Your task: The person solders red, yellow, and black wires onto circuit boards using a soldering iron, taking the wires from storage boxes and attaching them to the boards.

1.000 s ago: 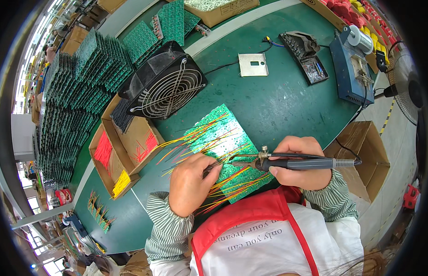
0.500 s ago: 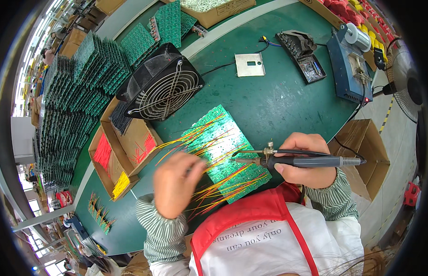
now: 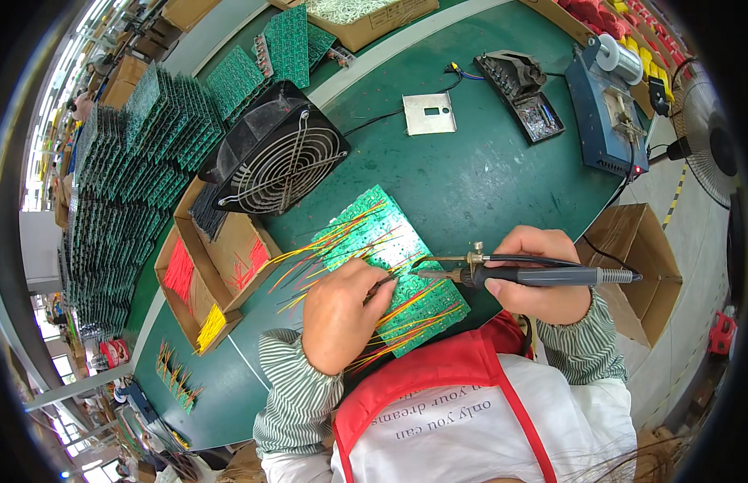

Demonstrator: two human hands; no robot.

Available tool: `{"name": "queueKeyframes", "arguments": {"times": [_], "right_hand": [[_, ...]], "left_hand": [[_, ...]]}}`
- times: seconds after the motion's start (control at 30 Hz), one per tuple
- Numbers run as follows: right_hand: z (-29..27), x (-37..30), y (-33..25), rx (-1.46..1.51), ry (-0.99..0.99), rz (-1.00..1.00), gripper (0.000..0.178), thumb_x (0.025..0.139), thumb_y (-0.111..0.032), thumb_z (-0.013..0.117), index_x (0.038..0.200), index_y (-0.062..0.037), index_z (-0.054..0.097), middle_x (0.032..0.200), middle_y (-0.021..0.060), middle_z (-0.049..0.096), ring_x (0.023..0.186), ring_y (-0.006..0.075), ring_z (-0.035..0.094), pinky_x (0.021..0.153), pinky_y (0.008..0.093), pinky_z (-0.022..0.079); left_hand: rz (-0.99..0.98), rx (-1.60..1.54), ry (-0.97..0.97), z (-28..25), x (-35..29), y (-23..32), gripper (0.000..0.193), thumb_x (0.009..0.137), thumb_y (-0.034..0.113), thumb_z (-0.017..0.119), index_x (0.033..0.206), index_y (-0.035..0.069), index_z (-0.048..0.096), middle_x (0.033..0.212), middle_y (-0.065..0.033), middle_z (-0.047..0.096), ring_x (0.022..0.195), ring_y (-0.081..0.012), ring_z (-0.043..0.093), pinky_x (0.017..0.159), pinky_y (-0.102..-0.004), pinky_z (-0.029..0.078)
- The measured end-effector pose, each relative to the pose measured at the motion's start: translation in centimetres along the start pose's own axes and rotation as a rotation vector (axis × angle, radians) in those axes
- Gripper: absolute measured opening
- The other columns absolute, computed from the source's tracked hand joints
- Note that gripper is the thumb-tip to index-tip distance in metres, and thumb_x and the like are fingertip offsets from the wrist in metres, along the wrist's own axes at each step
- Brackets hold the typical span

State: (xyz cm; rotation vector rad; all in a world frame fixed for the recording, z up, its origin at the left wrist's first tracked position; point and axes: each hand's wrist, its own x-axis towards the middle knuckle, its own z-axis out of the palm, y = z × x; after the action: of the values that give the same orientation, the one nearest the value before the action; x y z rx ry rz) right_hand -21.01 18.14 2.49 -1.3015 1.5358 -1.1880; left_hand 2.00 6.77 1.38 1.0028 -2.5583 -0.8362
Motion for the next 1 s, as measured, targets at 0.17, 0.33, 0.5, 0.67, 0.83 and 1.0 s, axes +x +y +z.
{"name": "queueKeyframes", "arguments": {"times": [0.17, 0.33, 0.5, 0.67, 0.83, 1.0], "right_hand": [[0.27, 0.31, 0.11, 0.009, -0.013, -0.007, 0.017, 0.069, -0.009, 0.072, 0.078, 0.0002, 0.061, 0.061, 0.0041, 0.060, 0.054, 0.0079, 0.055, 0.050, 0.0240, 0.044], [0.23, 0.38, -0.04, -0.009, -0.022, -0.013, 0.017, 0.069, -0.009, 0.072, 0.078, 0.0000, 0.061, 0.061, 0.0043, 0.060, 0.054, 0.0082, 0.056, 0.050, 0.0242, 0.044], [-0.14, 0.13, -0.05, 0.004, 0.006, -0.003, 0.017, 0.069, -0.009, 0.072, 0.078, -0.0002, 0.060, 0.061, 0.0038, 0.060, 0.054, 0.0079, 0.056, 0.050, 0.0238, 0.044], [-0.22, -0.05, -0.17, 0.024, 0.014, -0.010, 0.017, 0.069, -0.009, 0.072, 0.078, -0.0003, 0.060, 0.061, 0.0034, 0.060, 0.054, 0.0073, 0.055, 0.050, 0.0237, 0.044], [0.29, 0.07, 0.06, -0.006, 0.000, -0.031, 0.017, 0.069, -0.009, 0.072, 0.078, -0.0004, 0.060, 0.061, 0.0030, 0.060, 0.054, 0.0067, 0.054, 0.050, 0.0233, 0.044], [0.32, 0.20, 0.15, 0.013, -0.004, -0.032, 0.016, 0.070, -0.008, 0.072, 0.077, -0.0005, 0.060, 0.060, 0.0028, 0.059, 0.054, 0.0063, 0.054, 0.049, 0.0232, 0.043]], "left_hand": [[-0.026, 0.008, -0.038, -0.26, 0.17, 0.18, 0.011, 0.077, 0.011, 0.069, 0.081, 0.002, 0.066, 0.075, -0.0099, 0.061, 0.063, -0.0263, 0.059, 0.056, -0.0347, 0.046], [-0.030, 0.018, -0.066, -0.32, 0.36, 0.16, 0.011, 0.078, 0.013, 0.068, 0.082, 0.004, 0.067, 0.077, -0.0094, 0.061, 0.068, -0.0285, 0.061, 0.059, -0.0371, 0.047], [0.010, 0.038, -0.067, -0.39, 0.42, -0.03, 0.010, 0.077, 0.013, 0.068, 0.082, 0.004, 0.067, 0.075, -0.0095, 0.060, 0.068, -0.0288, 0.060, 0.059, -0.0375, 0.047], [0.008, 0.040, -0.081, -0.56, 0.52, 0.21, 0.010, 0.077, 0.013, 0.067, 0.081, 0.004, 0.067, 0.075, -0.0100, 0.060, 0.068, -0.0293, 0.060, 0.060, -0.0381, 0.047], [-0.002, 0.036, -0.088, -0.54, 0.54, 0.11, 0.010, 0.076, 0.012, 0.067, 0.081, 0.004, 0.067, 0.074, -0.0109, 0.059, 0.068, -0.0299, 0.060, 0.060, -0.0386, 0.046], [0.011, 0.029, -0.100, -0.58, 0.70, 0.07, 0.010, 0.076, 0.012, 0.067, 0.081, 0.003, 0.067, 0.074, -0.0110, 0.059, 0.068, -0.0300, 0.059, 0.060, -0.0385, 0.047]]}}
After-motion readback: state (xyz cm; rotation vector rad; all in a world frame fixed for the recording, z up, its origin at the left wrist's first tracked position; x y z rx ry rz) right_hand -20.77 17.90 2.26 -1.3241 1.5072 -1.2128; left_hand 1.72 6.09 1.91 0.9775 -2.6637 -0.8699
